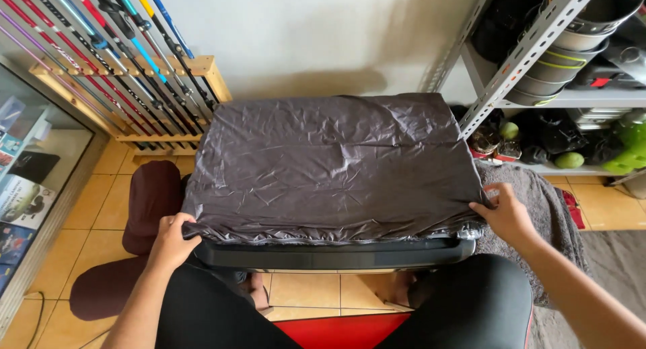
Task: The person sits on the floor and folds a large black fabric item on top of a black plastic storage bin. They smooth the fabric, fold it in half, and then fold it again into a smaller rectangle.
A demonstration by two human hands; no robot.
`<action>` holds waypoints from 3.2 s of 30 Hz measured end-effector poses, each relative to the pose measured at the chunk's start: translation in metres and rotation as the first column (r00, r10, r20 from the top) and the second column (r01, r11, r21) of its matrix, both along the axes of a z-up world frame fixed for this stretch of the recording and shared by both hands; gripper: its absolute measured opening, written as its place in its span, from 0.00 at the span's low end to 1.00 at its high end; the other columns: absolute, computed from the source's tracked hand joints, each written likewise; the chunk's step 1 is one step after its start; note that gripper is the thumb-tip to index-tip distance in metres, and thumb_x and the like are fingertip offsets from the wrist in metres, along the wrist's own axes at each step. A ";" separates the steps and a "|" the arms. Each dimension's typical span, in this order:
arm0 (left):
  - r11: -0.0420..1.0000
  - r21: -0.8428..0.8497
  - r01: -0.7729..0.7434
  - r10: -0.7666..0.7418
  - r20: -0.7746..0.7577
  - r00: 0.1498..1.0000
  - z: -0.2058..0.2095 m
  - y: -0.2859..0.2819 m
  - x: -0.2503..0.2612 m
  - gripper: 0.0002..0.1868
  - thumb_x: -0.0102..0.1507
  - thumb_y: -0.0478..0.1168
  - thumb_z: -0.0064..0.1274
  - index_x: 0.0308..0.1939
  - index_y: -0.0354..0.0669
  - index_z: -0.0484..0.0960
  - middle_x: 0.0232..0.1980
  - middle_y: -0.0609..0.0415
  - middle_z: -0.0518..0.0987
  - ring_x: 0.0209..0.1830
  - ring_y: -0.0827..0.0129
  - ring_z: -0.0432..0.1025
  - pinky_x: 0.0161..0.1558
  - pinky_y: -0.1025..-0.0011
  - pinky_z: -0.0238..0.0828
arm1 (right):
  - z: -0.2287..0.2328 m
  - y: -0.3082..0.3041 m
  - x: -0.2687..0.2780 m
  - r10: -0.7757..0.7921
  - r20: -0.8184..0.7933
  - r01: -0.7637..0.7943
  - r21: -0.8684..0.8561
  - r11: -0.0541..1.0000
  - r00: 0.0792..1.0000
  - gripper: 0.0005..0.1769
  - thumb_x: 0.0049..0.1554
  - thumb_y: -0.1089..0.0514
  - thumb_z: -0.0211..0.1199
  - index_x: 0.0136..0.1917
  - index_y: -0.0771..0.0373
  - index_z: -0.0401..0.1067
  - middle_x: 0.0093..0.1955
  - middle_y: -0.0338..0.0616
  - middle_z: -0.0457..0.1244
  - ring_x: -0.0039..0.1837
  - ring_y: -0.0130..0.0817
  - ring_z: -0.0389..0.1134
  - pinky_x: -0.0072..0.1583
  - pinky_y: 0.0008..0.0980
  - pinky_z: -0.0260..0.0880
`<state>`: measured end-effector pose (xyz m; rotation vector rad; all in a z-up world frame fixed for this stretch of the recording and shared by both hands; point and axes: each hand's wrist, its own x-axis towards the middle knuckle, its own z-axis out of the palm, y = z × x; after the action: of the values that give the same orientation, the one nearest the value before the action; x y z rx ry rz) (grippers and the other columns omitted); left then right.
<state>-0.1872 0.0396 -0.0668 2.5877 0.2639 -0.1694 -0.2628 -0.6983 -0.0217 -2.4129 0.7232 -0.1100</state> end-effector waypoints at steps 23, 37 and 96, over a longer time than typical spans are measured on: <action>0.928 0.192 -0.320 0.260 0.285 0.923 -0.050 0.037 0.007 0.07 0.62 0.38 0.55 0.36 0.49 0.71 0.47 0.50 0.72 0.42 0.43 0.76 0.45 0.51 0.74 | -0.040 0.015 0.010 -0.376 0.197 0.265 0.430 0.863 0.906 0.27 0.59 0.40 0.73 0.53 0.67 0.73 0.45 0.52 0.67 0.45 0.43 0.69 0.47 0.37 0.71; 0.859 0.483 -0.167 -0.150 0.550 0.821 -0.022 0.004 -0.007 0.11 0.57 0.35 0.62 0.36 0.48 0.74 0.42 0.53 0.73 0.36 0.57 0.79 0.37 0.68 0.81 | -0.149 -0.042 0.009 -0.121 0.123 0.145 -0.213 0.966 0.985 0.30 0.61 0.28 0.68 0.48 0.59 0.84 0.59 0.47 0.66 0.58 0.61 0.71 0.62 0.51 0.72; 0.679 0.542 0.495 -0.711 0.319 0.626 0.024 -0.155 0.002 0.56 0.39 0.46 0.75 0.72 0.64 0.69 0.72 0.45 0.67 0.69 0.43 0.62 0.60 0.38 0.63 | -0.025 0.156 0.034 0.464 0.140 -0.220 -0.738 0.638 0.874 0.17 0.50 0.45 0.70 0.52 0.48 0.76 0.54 0.45 0.69 0.50 0.50 0.73 0.50 0.54 0.75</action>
<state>-0.1848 -0.1157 -0.0424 2.8972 -0.9189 0.3845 -0.2283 -0.5422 -0.0465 -3.1016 0.0104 -0.7280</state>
